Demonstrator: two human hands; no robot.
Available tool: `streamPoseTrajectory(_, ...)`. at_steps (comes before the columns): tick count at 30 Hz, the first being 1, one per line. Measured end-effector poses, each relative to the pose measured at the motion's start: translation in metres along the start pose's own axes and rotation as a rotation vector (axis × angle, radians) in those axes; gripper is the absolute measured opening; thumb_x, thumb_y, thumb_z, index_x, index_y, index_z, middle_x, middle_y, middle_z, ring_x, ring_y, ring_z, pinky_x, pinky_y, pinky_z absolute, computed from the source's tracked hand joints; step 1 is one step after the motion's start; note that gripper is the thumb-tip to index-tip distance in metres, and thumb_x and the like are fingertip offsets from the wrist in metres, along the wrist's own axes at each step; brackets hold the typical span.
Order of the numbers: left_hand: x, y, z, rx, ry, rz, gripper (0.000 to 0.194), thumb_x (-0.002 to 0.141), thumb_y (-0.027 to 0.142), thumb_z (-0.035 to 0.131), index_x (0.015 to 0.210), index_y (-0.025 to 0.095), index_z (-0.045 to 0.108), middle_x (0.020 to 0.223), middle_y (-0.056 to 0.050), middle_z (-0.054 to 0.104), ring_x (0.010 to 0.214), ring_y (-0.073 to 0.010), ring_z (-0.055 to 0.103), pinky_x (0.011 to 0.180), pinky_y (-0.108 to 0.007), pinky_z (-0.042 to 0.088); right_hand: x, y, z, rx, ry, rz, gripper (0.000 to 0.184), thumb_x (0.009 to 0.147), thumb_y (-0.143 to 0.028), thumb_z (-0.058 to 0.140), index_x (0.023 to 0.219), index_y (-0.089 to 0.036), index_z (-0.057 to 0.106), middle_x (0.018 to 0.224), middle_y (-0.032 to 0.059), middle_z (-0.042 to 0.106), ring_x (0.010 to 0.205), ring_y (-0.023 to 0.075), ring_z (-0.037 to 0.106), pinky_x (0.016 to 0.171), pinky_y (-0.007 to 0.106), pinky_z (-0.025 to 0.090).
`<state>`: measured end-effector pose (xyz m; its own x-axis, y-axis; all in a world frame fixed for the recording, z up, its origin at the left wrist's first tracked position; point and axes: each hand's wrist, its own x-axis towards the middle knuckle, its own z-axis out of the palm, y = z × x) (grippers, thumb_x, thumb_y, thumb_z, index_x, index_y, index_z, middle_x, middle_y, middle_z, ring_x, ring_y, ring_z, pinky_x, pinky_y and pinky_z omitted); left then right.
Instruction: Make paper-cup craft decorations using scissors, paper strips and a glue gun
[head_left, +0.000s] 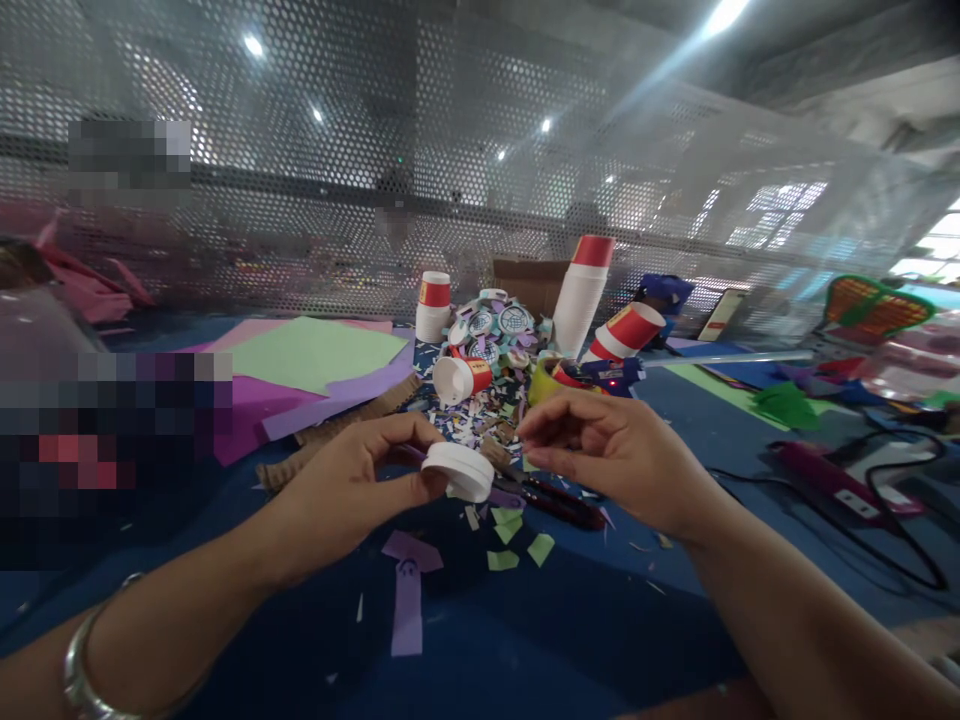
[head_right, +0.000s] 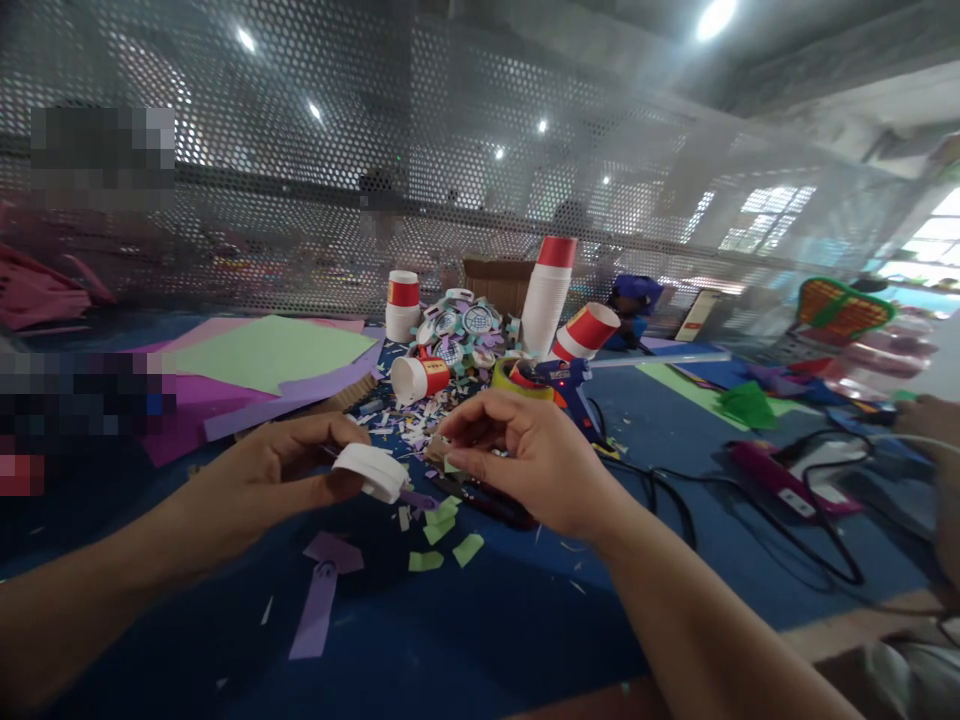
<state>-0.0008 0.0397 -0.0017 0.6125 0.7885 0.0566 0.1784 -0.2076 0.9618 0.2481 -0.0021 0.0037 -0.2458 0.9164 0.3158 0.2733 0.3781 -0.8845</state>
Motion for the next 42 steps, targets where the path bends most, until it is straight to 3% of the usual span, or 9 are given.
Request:
streamPoseTrajectory(6, -0.001, 0.001, 0.001, -0.035, -0.007, -0.019, 0.013, 0.08, 0.032, 0.069, 0.084, 0.02, 0.063, 0.087, 0.0, 0.062, 0.084, -0.0163, 0.056, 0.073, -0.027, 0.043, 0.0, -0.003, 0.001, 0.134, -0.01, 0.041, 0.018, 0.081, -0.021, 0.074, 0.098, -0.023, 0.068, 0.094, 0.0003, 0.07, 0.088, 0.0114, 0.067, 0.082, 0.024, 0.055)
streamPoseTrajectory(12, -0.002, 0.001, 0.001, 0.003, -0.013, 0.009, 0.011, 0.08, 0.03, 0.068, 0.084, 0.02, 0.064, 0.087, 0.0, 0.062, 0.085, -0.0176, 0.057, 0.074, -0.029, 0.044, 0.0, -0.001, 0.002, 0.032, -0.027, 0.041, 0.011, 0.08, -0.023, 0.074, 0.091, -0.022, 0.073, 0.111, 0.0049, 0.066, 0.1, 0.0166, 0.065, 0.088, 0.032, 0.055)
streamPoseTrajectory(15, -0.003, 0.002, 0.001, 0.011, -0.017, 0.021, 0.011, 0.08, 0.029, 0.068, 0.084, 0.02, 0.064, 0.087, -0.001, 0.062, 0.085, -0.0174, 0.058, 0.074, -0.029, 0.045, 0.0, -0.001, 0.001, -0.023, -0.044, 0.04, 0.003, 0.081, -0.02, 0.072, 0.083, -0.021, 0.073, 0.108, 0.0051, 0.065, 0.103, 0.0176, 0.064, 0.089, 0.032, 0.054)
streamPoseTrajectory(18, -0.003, 0.003, 0.0, 0.024, -0.022, 0.021, 0.01, 0.08, 0.028, 0.068, 0.084, 0.019, 0.065, 0.086, 0.0, 0.063, 0.084, -0.0162, 0.057, 0.073, -0.027, 0.044, 0.001, -0.002, 0.001, -0.006, -0.063, 0.052, 0.002, 0.083, -0.019, 0.07, 0.083, -0.021, 0.071, 0.095, 0.0028, 0.069, 0.093, 0.0151, 0.065, 0.085, 0.029, 0.053)
streamPoseTrajectory(26, -0.001, 0.003, 0.004, 0.01, -0.04, -0.012, 0.01, 0.078, 0.028, 0.067, 0.08, 0.02, 0.062, 0.081, 0.001, 0.063, 0.081, -0.0165, 0.058, 0.073, -0.028, 0.044, -0.003, -0.009, 0.011, 0.179, -0.11, 0.094, 0.011, 0.082, -0.027, 0.075, 0.089, -0.02, 0.072, 0.07, -0.0029, 0.062, 0.06, 0.0073, 0.054, 0.054, 0.019, 0.043)
streamPoseTrajectory(36, -0.005, 0.002, 0.002, 0.29, -0.011, 0.055, 0.006, 0.074, 0.021, 0.065, 0.08, 0.022, 0.063, 0.085, 0.002, 0.059, 0.087, -0.0178, 0.054, 0.072, -0.029, 0.04, -0.005, -0.011, 0.017, 0.178, -0.174, 0.105, 0.016, 0.076, -0.021, 0.079, 0.088, -0.017, 0.069, 0.075, -0.0018, 0.065, 0.067, 0.0071, 0.058, 0.06, 0.017, 0.048)
streamPoseTrajectory(42, -0.005, 0.008, 0.005, 0.312, -0.04, 0.074, 0.005, 0.074, 0.019, 0.063, 0.078, 0.022, 0.063, 0.087, 0.001, 0.06, 0.085, -0.0177, 0.055, 0.076, -0.03, 0.04, -0.005, -0.013, 0.017, 0.129, -0.197, 0.116, 0.018, 0.076, -0.025, 0.079, 0.088, -0.017, 0.068, 0.073, -0.0025, 0.063, 0.065, 0.0074, 0.056, 0.059, 0.018, 0.047)
